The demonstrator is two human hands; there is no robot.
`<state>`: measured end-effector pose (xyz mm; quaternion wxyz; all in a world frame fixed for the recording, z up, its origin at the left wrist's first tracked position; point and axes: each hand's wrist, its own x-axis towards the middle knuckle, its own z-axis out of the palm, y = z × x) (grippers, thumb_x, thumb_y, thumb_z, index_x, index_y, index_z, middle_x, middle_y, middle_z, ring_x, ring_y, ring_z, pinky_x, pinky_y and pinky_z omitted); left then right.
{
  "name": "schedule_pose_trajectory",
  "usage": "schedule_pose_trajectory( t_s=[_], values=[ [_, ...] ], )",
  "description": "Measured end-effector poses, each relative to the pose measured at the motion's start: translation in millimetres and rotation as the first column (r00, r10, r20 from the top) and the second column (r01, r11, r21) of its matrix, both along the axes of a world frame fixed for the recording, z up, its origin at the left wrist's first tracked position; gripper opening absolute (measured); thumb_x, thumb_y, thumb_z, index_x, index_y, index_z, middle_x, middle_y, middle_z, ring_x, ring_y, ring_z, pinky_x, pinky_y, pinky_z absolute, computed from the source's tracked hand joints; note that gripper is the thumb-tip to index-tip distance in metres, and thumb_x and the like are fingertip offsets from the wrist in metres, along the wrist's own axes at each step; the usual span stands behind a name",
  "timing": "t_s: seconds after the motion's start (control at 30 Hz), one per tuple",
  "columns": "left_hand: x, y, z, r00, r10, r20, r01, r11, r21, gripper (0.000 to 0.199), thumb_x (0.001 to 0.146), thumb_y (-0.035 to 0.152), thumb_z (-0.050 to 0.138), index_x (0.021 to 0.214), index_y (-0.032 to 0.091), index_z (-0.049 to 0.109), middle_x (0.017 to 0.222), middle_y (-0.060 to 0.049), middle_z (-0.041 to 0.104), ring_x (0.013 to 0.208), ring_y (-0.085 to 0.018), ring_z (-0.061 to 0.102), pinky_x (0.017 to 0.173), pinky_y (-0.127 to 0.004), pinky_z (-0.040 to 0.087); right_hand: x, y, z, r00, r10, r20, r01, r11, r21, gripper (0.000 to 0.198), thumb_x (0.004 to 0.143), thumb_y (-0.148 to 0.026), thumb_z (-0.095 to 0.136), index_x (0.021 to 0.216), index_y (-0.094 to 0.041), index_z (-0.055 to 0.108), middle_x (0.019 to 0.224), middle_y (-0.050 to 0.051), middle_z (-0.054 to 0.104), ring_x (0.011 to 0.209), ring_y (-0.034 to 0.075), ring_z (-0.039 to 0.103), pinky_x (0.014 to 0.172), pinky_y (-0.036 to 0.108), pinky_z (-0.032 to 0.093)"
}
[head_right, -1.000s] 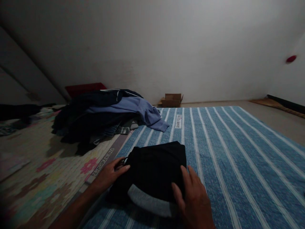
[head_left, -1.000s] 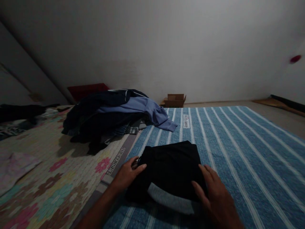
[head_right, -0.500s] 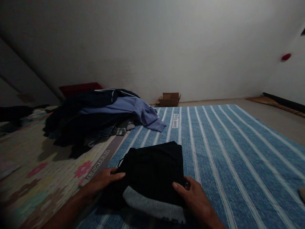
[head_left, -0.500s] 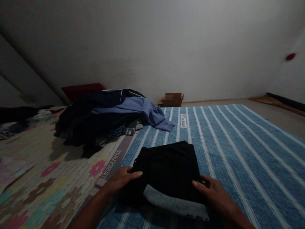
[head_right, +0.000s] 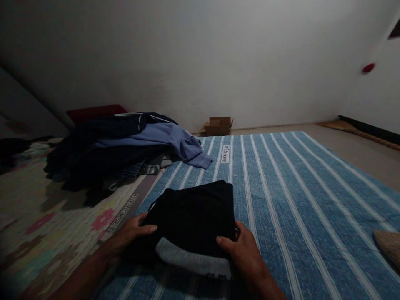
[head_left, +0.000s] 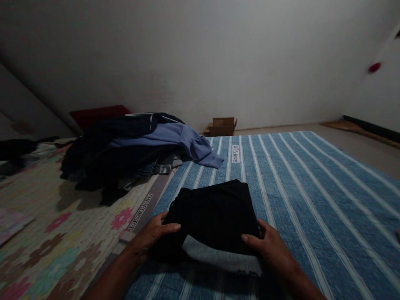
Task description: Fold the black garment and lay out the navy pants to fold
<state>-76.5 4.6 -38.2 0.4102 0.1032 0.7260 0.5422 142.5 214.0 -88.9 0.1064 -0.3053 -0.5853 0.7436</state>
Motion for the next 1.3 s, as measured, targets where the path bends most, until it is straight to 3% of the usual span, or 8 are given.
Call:
schedule_pose_trajectory(
  t_s=[0.33, 0.5, 0.67, 0.87, 1.3],
  values=[
    [5, 33, 21.5, 0.974, 0.131, -0.183, -0.109, 0.986, 0.127, 0.061, 0.05, 0.034, 0.082, 0.104, 0.018, 0.059, 0.1, -0.006, 0.07, 0.091, -0.028, 0.066, 0.071, -0.031, 0.056, 5, 35, 49, 0.985, -0.086, -0.147, 0.087, 0.996, -0.001, 0.054, 0.061, -0.033, 0.074, 0.109, -0.015, 0.057, 0.098, 0.008, 0.069, 0.09, 0.025, 0.065, 0.074, 0.032, 0.053],
    [9, 64, -6.1, 0.996, 0.074, -0.055, -0.07, 0.994, 0.083, 0.053, 0.05, 0.032, 0.082, 0.096, 0.013, 0.062, 0.09, -0.009, 0.071, 0.081, -0.027, 0.068, 0.068, -0.033, 0.056, 8, 64, 26, 0.992, -0.129, -0.013, 0.129, 0.985, 0.111, 0.047, 0.064, -0.031, 0.073, 0.104, -0.013, 0.058, 0.092, 0.006, 0.07, 0.083, 0.023, 0.066, 0.07, 0.031, 0.053],
    [5, 70, -23.4, 0.997, 0.064, 0.032, -0.064, 0.998, -0.018, 0.046, 0.051, 0.031, 0.083, 0.089, 0.012, 0.064, 0.083, -0.011, 0.072, 0.073, -0.027, 0.069, 0.066, -0.034, 0.056, 11, 72, -4, 0.978, -0.18, 0.102, 0.165, 0.977, 0.137, 0.036, 0.066, -0.033, 0.071, 0.093, -0.011, 0.062, 0.078, 0.007, 0.071, 0.073, 0.023, 0.067, 0.064, 0.031, 0.052],
    [2, 68, -14.0, 0.993, -0.018, 0.113, 0.012, 0.998, 0.053, 0.044, 0.052, 0.029, 0.082, 0.089, 0.011, 0.065, 0.084, -0.01, 0.072, 0.073, -0.025, 0.068, 0.069, -0.034, 0.055, 9, 69, -7, 0.982, -0.164, 0.099, 0.15, 0.979, 0.136, 0.038, 0.069, -0.038, 0.069, 0.095, -0.011, 0.063, 0.081, 0.008, 0.071, 0.076, 0.023, 0.067, 0.067, 0.032, 0.052],
    [3, 69, -27.9, 0.995, 0.065, 0.076, -0.071, 0.994, 0.079, 0.044, 0.047, 0.02, 0.082, 0.084, 0.009, 0.062, 0.075, -0.01, 0.071, 0.067, -0.025, 0.067, 0.065, -0.035, 0.054, 13, 67, -4, 0.952, -0.231, 0.201, 0.163, 0.938, 0.306, 0.038, 0.067, -0.046, 0.067, 0.086, -0.012, 0.067, 0.08, 0.008, 0.07, 0.082, 0.027, 0.065, 0.073, 0.037, 0.05]
  ],
)
